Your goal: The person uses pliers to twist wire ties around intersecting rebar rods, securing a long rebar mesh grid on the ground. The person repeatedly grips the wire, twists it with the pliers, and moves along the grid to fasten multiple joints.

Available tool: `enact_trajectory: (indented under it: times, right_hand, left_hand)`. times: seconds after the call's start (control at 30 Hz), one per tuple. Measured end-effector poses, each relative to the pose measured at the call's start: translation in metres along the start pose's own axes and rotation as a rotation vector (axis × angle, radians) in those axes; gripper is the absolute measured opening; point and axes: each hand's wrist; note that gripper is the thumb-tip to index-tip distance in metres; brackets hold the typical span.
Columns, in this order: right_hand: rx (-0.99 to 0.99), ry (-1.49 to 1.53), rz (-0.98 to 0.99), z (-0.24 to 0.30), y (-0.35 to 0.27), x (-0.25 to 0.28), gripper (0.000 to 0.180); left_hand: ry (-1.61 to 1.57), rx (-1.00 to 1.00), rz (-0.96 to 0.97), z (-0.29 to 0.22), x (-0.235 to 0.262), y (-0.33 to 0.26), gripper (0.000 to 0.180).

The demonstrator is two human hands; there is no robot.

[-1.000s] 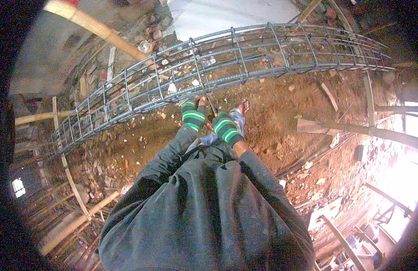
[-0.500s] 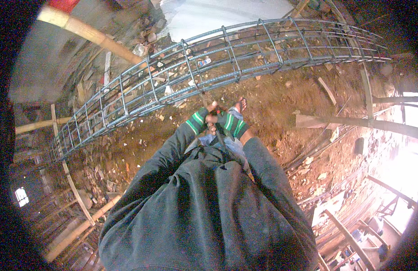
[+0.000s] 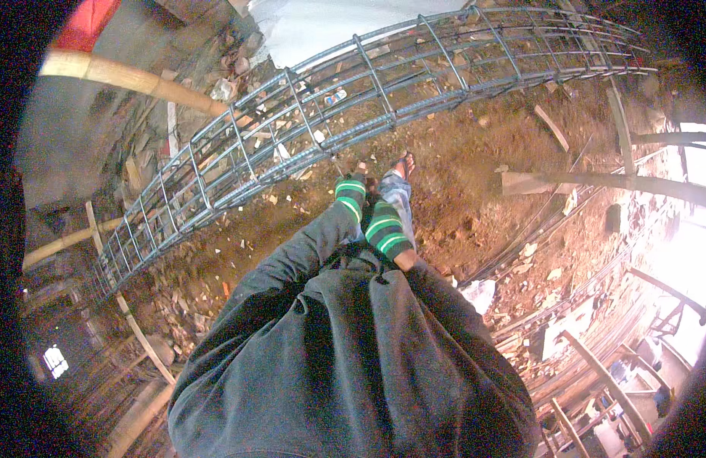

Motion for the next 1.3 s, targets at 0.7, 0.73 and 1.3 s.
enact_trajectory:
  times: [0.7, 0.73, 1.3]
  right_hand:
    - [-0.105, 0.504, 0.411, -0.008, 0.02, 0.023, 0.039]
    - [0.113, 0.299, 0.272, -0.01, 0.02, 0.023, 0.039]
    - [-0.309, 0.847, 0.681, -0.012, 0.03, 0.023, 0.053]
  left_hand:
    - [1.087, -1.405, 0.151, -0.143, 0.106, -0.1, 0.062]
    - [1.143, -1.552, 0.125, -0.158, 0.11, -0.11, 0.066]
    - [1.861, -0.238, 0.643, -0.237, 0.06, -0.004, 0.089]
Point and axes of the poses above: each hand's wrist, its own y-axis towards the middle knuckle, its own x-axis out of the back of the hand, z = x × y, and after that the axes turned 5 degrees about -y, right-handed
